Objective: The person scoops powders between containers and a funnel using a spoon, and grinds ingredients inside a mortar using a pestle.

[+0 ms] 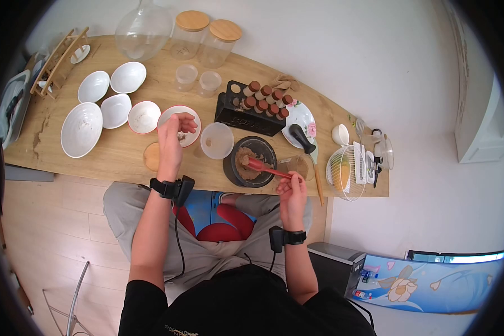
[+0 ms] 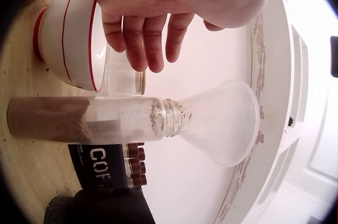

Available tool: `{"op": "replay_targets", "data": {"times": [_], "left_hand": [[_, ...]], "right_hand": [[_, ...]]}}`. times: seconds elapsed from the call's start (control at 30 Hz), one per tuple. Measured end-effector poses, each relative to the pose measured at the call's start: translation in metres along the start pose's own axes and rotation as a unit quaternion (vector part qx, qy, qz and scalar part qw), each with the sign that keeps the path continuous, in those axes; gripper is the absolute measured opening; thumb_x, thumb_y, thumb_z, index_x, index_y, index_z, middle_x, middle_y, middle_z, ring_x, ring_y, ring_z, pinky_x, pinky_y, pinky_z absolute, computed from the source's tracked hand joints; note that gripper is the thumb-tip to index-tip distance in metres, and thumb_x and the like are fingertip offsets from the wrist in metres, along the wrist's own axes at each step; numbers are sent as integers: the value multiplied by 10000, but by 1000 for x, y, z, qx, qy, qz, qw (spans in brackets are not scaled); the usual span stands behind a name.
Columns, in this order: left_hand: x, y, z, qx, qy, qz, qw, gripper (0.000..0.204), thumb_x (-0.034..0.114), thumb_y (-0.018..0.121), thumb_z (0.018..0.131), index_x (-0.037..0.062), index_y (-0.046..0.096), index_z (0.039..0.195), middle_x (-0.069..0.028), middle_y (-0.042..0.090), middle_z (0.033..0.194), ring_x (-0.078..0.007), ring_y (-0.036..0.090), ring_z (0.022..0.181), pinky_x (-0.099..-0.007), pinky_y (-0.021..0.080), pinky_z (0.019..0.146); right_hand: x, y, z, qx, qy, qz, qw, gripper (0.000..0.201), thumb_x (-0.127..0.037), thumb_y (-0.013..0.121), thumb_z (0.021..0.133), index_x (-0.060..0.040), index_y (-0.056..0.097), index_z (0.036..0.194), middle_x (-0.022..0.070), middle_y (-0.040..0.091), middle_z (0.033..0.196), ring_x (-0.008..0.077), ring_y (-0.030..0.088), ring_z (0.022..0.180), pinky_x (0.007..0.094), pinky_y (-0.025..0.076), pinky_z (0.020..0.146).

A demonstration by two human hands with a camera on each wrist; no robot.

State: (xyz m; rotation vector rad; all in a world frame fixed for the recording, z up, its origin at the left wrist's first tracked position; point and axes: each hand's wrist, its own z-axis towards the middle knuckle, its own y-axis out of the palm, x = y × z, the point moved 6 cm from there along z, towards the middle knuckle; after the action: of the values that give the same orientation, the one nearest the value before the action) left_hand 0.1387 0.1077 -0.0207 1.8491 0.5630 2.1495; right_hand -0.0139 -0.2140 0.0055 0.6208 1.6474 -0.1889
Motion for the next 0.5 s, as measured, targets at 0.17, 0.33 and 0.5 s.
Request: {"op": "replay_targets", "data": {"times": [0.17,0.33,0.5], "left_hand": [[3,1,0,1,2,2,1000,442,302,382,1035,-40,645,943,-69,649,820,-130,571,751,-273,443,715],[2,1,0,-3,4,-3,1000,443,306,382,1037,-38,645,943,-66,648,824,-130,574,752,-273,447,717],[2,0,0,-3,2,0,1000,449,320,387,1039,-33,647,944,-61,648,825,-128,576,758,-270,446,717]], "right_hand": [[-20,10,-3,-5,-1,21,1000,212,-244,488,1026,-58,560,1098,62,623,823,141,551,697,280,431,648],[-48,26,0,-34,-44,39,998,226,-244,487,1026,-41,558,1097,64,593,818,147,523,698,291,410,649],[-70,61,1,-67,-82,26,994,219,-221,472,1032,-32,561,1100,67,589,827,145,521,703,289,411,654]]}}
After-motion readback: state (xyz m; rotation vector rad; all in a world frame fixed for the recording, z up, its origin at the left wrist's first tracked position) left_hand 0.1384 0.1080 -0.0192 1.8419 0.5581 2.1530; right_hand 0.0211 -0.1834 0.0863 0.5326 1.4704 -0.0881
